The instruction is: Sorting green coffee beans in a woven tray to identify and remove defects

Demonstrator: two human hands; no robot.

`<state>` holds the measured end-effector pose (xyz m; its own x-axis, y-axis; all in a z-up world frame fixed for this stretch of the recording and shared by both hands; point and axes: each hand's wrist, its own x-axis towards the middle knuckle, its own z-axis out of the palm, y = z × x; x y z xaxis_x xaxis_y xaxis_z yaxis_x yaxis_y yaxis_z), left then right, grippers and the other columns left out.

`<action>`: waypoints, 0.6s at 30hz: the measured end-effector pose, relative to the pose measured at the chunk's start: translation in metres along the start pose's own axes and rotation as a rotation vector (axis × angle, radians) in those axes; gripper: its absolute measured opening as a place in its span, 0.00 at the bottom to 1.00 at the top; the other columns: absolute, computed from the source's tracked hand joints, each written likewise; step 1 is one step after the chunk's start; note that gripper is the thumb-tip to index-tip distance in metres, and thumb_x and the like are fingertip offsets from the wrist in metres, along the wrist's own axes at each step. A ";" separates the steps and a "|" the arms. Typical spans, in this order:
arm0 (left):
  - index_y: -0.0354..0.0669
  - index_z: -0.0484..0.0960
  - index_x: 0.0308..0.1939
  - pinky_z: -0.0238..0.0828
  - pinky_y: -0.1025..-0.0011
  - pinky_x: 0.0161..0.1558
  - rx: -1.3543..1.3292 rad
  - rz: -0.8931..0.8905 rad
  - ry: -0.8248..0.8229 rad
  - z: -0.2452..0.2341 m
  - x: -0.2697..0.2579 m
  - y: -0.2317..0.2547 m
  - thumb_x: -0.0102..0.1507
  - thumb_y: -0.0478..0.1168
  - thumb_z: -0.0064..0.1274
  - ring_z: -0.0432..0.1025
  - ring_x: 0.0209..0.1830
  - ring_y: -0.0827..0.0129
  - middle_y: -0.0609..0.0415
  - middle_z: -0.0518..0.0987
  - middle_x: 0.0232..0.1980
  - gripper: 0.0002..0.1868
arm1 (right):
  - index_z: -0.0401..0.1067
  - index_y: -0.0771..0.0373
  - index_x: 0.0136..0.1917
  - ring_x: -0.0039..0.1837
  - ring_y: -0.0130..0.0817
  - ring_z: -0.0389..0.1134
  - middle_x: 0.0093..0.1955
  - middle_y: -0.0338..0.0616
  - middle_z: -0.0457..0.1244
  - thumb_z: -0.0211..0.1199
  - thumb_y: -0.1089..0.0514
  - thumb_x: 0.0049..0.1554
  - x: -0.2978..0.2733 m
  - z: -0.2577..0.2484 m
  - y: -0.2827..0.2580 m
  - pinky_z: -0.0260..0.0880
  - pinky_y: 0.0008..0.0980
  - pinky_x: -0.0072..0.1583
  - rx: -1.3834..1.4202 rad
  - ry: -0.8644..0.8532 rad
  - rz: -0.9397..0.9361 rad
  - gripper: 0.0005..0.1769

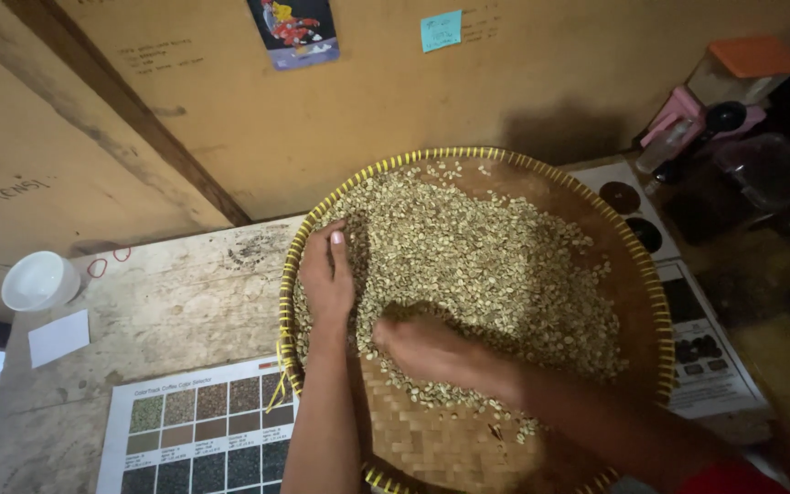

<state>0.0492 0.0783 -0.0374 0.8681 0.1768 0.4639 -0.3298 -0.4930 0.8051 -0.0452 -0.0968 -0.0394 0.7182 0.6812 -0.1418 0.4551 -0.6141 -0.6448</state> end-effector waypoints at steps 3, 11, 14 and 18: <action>0.47 0.83 0.58 0.72 0.56 0.54 0.005 -0.021 -0.006 0.003 0.001 -0.010 0.76 0.47 0.39 0.78 0.50 0.49 0.44 0.83 0.49 0.17 | 0.73 0.62 0.53 0.42 0.29 0.64 0.40 0.42 0.63 0.53 0.57 0.66 -0.006 0.009 0.003 0.65 0.32 0.43 0.784 0.280 0.107 0.10; 0.44 0.82 0.57 0.71 0.54 0.58 -0.041 0.033 0.017 -0.004 0.002 0.010 0.76 0.44 0.40 0.77 0.55 0.46 0.43 0.83 0.53 0.16 | 0.62 0.54 0.42 0.26 0.23 0.44 0.27 0.34 0.45 0.52 0.46 0.58 0.004 0.008 0.033 0.43 0.17 0.24 1.774 -0.029 0.326 0.11; 0.45 0.83 0.57 0.72 0.54 0.57 -0.036 0.035 0.029 -0.004 0.002 0.009 0.76 0.43 0.40 0.77 0.53 0.46 0.43 0.84 0.51 0.15 | 0.66 0.59 0.40 0.24 0.22 0.41 0.25 0.32 0.44 0.54 0.49 0.60 -0.005 -0.021 -0.001 0.42 0.17 0.23 1.530 0.016 0.366 0.14; 0.44 0.82 0.57 0.72 0.51 0.56 -0.026 0.042 0.039 -0.003 0.002 0.009 0.76 0.42 0.41 0.77 0.52 0.44 0.42 0.84 0.50 0.15 | 0.73 0.64 0.37 0.19 0.23 0.44 0.20 0.36 0.52 0.60 0.60 0.62 -0.007 -0.036 0.000 0.42 0.24 0.22 0.300 0.238 0.028 0.12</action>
<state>0.0469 0.0770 -0.0276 0.8382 0.1899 0.5112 -0.3757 -0.4784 0.7937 -0.0314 -0.1151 -0.0115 0.8462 0.5328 -0.0072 0.2845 -0.4633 -0.8393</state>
